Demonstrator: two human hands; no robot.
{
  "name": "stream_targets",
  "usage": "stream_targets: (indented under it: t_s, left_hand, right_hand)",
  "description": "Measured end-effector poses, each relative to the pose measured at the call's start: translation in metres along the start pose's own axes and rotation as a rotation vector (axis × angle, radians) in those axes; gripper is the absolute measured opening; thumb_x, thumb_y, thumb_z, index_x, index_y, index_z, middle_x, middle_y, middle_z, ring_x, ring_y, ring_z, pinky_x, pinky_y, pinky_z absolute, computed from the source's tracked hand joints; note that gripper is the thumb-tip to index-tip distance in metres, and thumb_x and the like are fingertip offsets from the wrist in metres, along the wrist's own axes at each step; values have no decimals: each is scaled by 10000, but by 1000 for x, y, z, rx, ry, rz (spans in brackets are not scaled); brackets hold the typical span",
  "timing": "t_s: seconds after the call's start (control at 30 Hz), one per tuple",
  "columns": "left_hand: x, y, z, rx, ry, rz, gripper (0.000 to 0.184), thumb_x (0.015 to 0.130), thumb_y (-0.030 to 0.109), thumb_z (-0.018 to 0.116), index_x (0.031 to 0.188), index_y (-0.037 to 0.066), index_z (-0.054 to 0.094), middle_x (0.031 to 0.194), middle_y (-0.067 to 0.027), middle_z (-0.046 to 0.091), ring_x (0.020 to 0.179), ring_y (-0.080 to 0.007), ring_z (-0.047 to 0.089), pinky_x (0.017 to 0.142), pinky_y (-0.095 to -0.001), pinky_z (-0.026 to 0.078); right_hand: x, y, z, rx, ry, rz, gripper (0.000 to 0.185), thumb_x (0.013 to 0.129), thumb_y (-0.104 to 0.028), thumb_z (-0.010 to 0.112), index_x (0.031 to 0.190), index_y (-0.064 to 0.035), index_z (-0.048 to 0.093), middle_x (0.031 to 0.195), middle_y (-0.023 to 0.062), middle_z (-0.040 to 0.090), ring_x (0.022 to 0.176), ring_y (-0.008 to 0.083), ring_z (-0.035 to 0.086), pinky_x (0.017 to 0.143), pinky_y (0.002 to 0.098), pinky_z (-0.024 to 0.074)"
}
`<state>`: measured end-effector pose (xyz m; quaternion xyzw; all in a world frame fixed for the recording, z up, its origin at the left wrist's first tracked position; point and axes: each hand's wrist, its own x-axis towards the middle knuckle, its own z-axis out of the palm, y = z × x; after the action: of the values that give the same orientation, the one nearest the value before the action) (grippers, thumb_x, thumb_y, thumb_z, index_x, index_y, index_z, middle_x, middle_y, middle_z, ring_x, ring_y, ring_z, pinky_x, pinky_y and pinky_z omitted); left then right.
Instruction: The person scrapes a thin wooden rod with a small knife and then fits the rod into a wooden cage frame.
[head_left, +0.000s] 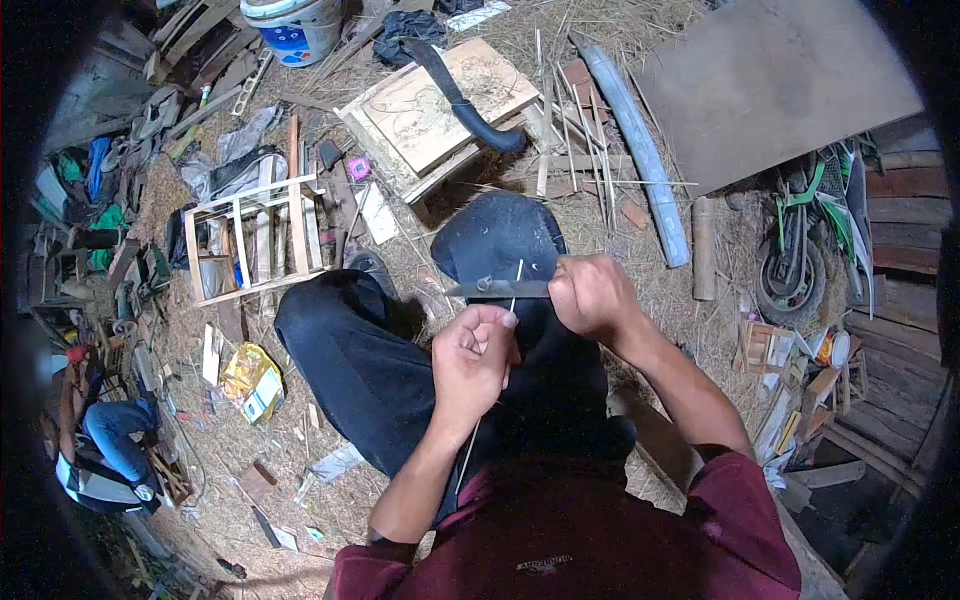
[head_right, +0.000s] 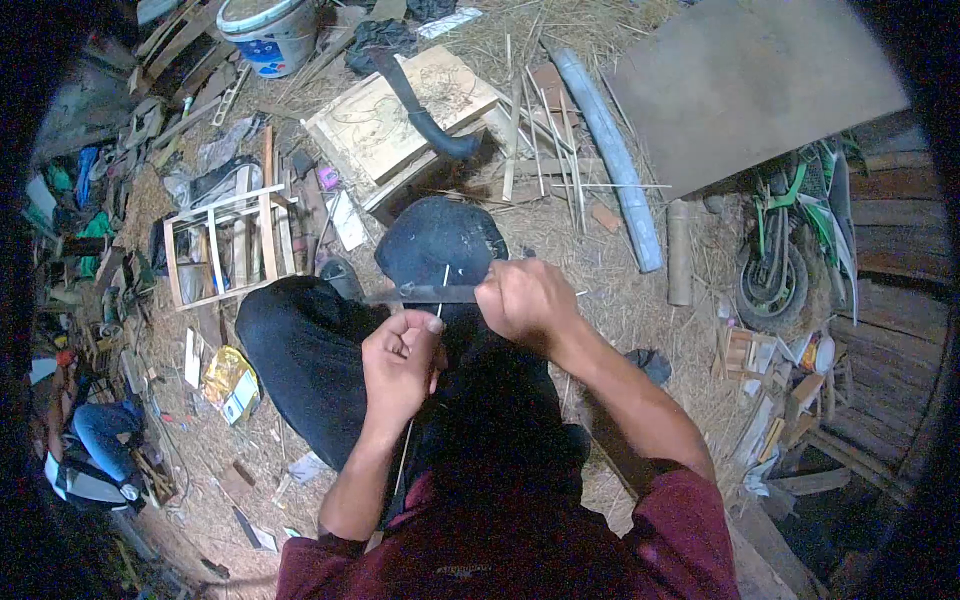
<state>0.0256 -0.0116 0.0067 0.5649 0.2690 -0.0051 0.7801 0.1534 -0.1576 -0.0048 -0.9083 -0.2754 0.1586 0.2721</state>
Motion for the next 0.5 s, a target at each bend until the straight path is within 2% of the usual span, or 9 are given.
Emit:
stream_targets:
  t_s: [0.2, 0.23, 0.33, 0.37, 0.5]
  left_hand:
    - [-5, -3, 9, -2, 90, 40, 129, 974, 107, 584, 920, -10, 597, 598, -13, 574, 451, -42, 472, 409, -201, 334]
    - [4, -3, 11, 46, 73, 137, 156, 969, 98, 588, 869, -21, 606, 602, -10, 582, 467, -47, 480, 429, -219, 349]
    - [17, -1, 11, 247, 87, 91, 187, 964, 84, 589, 821, -32, 617, 614, -5, 594, 503, -46, 494, 456, -230, 367]
    - [15, 6, 12, 201, 90, 49, 202, 960, 79, 591, 799, -36, 631, 623, -5, 602, 518, -33, 493, 462, -229, 370]
    - [15, -5, 4, 84, 47, 129, 151, 967, 72, 582, 870, -34, 629, 623, -4, 588, 484, -27, 470, 434, -214, 341]
  right_hand:
    - [-6, 0, 1, 65, 47, -126, 319, 836, -266, 493, 686, -6, 598, 703, 263, 625, 639, 461, 622, 613, 533, 517]
    - [-5, 1, 3, 49, 45, -130, 314, 835, -262, 497, 685, -5, 598, 700, 263, 625, 636, 458, 624, 607, 529, 518]
    - [0, 5, 7, 4, 43, -117, 299, 832, -247, 511, 681, -3, 596, 686, 262, 623, 629, 452, 629, 597, 519, 523]
    - [1, 5, 6, -15, 35, -101, 295, 831, -241, 516, 680, 0, 594, 679, 262, 622, 628, 453, 630, 598, 516, 526]
    - [2, -1, 6, -68, 53, -81, 288, 829, -227, 528, 668, 5, 584, 669, 259, 625, 621, 446, 636, 587, 502, 533]
